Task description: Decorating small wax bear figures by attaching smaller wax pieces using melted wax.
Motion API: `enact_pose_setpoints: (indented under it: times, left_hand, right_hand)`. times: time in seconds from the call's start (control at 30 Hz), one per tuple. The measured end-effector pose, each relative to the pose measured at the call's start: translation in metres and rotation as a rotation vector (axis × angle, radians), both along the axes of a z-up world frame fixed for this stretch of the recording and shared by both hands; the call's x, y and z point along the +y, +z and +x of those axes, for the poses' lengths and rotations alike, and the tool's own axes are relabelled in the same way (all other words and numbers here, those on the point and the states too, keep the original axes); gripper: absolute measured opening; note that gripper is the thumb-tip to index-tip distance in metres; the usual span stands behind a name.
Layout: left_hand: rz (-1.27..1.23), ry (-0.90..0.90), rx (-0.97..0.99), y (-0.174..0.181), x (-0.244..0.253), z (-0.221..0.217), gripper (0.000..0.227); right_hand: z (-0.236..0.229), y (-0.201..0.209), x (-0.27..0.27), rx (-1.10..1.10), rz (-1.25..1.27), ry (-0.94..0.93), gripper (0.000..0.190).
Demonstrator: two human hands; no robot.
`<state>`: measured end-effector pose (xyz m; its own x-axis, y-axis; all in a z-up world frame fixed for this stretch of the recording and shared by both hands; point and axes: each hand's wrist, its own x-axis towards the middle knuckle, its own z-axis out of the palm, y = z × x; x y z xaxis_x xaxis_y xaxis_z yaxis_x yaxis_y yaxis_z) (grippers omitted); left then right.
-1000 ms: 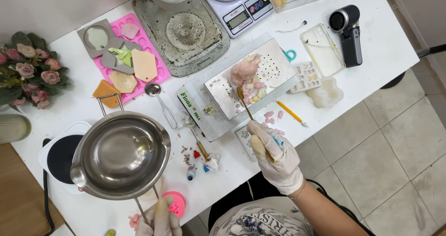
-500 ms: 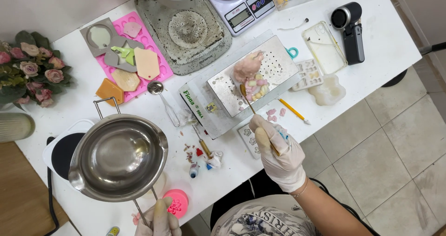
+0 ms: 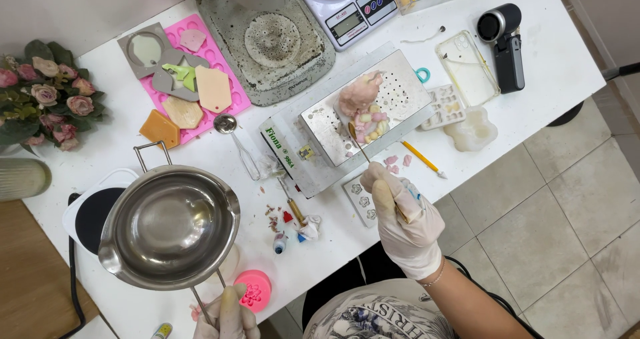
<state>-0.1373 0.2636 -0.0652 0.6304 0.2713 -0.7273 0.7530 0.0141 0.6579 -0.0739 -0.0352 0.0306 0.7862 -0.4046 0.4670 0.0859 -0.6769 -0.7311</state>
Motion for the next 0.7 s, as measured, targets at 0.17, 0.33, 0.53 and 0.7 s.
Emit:
enact_pose_setpoints:
  times: [0.17, 0.33, 0.53, 0.7]
  left_hand:
    - [0.036, -0.003, 0.013, 0.006, -0.003, 0.005, 0.041]
    - [0.052, -0.021, 0.012, 0.009, -0.006, 0.005, 0.041]
    - [0.042, 0.010, -0.100, 0.009, -0.018, -0.002, 0.040]
    - [-0.108, -0.067, -0.041, 0.007, -0.026, -0.006, 0.040]
  right_hand:
    - [0.000, 0.000, 0.000, -0.011, 0.029, -0.017, 0.015]
    - [-0.008, 0.004, -0.004, 0.001, -0.014, -0.015, 0.018]
    - [-0.028, 0.018, 0.014, 0.063, -0.067, 0.472, 0.039]
    - [-0.008, 0.020, 0.061, 0.093, 0.042, 0.700, 0.035]
